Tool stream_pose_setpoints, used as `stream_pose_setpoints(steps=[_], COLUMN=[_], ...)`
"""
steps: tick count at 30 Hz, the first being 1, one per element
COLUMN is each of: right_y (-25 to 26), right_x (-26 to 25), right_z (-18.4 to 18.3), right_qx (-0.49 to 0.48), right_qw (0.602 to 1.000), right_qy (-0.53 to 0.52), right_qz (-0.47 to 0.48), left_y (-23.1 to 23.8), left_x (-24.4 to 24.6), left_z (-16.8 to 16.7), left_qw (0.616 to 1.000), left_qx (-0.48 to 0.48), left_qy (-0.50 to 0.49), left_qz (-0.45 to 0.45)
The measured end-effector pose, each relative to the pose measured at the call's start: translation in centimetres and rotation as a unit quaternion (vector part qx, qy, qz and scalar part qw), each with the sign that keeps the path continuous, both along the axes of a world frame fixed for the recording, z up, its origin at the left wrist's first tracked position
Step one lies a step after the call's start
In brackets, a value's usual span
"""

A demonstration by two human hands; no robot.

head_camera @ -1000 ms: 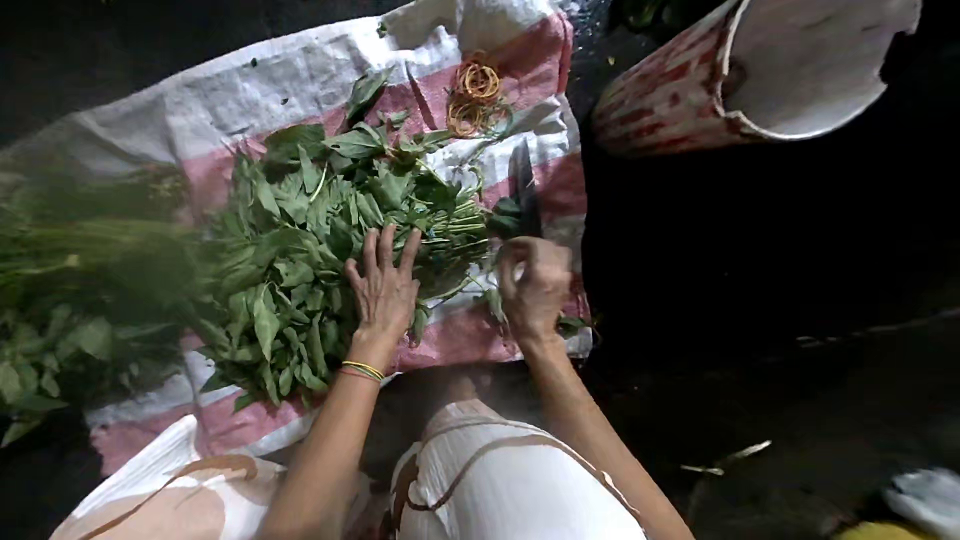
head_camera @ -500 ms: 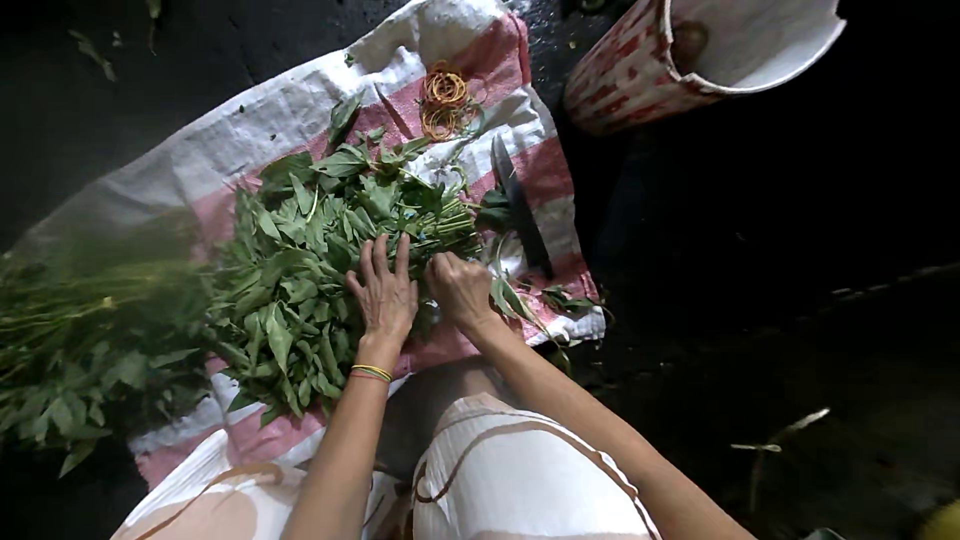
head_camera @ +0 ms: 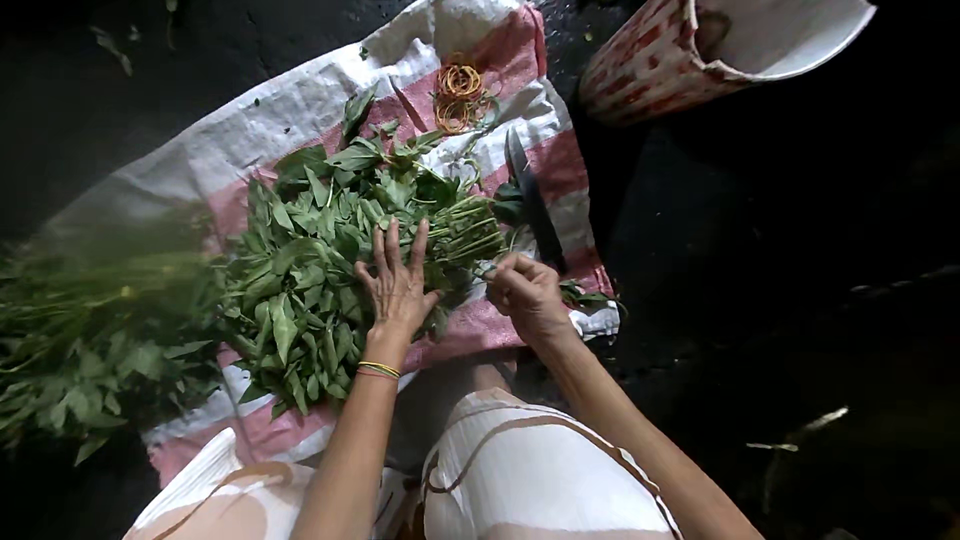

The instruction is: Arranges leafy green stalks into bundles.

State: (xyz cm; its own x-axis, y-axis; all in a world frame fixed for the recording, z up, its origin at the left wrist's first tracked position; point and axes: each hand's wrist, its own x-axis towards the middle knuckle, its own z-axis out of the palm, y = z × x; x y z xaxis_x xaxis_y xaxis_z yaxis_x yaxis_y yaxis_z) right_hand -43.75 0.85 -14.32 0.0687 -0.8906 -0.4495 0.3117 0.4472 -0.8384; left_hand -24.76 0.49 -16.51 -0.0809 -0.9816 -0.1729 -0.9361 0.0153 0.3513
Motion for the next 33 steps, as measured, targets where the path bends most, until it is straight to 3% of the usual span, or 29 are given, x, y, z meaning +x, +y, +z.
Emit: stream_pose_setpoints(steps=[4,6,8,11,12,14,16,18,20,22,23,26,29,33], right_y=[-0.4,-0.8,-1.2,-0.7,-0.4,-0.3,-1.9,-3.1,-4.7,-7.3,-8.3,-8.7,-7.8,-7.5], right_x=[-4.2,-8.5,-12.4,-17.1,-18.1,-17.6,-13.7,-10.0,-5.9,-2.1,-0.1,4.3,5.0,4.7], right_z=[5.8,8.8,10.5,9.3,8.2,7.0,5.9,4.5,3.6,2.5,1.9,-1.9,-4.4,-1.5], right_qx=[-0.11,-0.195,-0.243,-0.203,-0.168,-0.018,0.155,0.097,-0.07,-0.211,-0.235,-0.266,-0.311,-0.166], right_qw=[0.988,0.977,0.968,0.947,0.917,0.774,0.675,0.686,0.727,0.736,0.716,0.629,0.582,0.558], right_qy=[-0.105,-0.078,0.037,0.239,0.36,0.623,0.683,0.684,0.646,0.563,0.541,0.556,0.552,0.468], right_qz=[-0.021,-0.025,-0.049,-0.069,-0.045,0.11,0.232,0.228,0.221,0.311,0.373,0.474,0.51,0.665], left_y=[-0.2,0.1,-0.2,-1.6,-2.0,-2.4,-3.6,-5.3,-7.3,-8.8,-8.7,-6.7,-5.5,-5.5], left_x=[-0.2,0.0,-0.1,-0.7,-0.9,-1.0,-0.8,0.3,2.3,5.0,6.4,10.1,10.9,9.2], left_z=[-0.2,-0.6,-0.4,1.4,2.1,3.3,5.1,6.1,4.8,2.9,2.6,2.4,2.0,2.5], left_qw=[0.999,0.999,0.999,0.992,0.992,0.994,0.995,0.997,0.998,0.997,0.994,0.98,0.957,0.915], left_qx=[0.001,0.012,0.036,0.114,0.117,0.07,0.029,0.021,0.033,0.066,0.088,0.18,0.264,0.384], left_qy=[-0.036,-0.034,-0.026,0.0,0.005,0.019,0.046,0.046,0.016,-0.03,-0.048,-0.061,-0.068,-0.093], left_qz=[0.012,0.018,0.023,0.044,0.055,0.078,0.085,0.061,0.042,0.039,0.037,0.059,0.095,0.083])
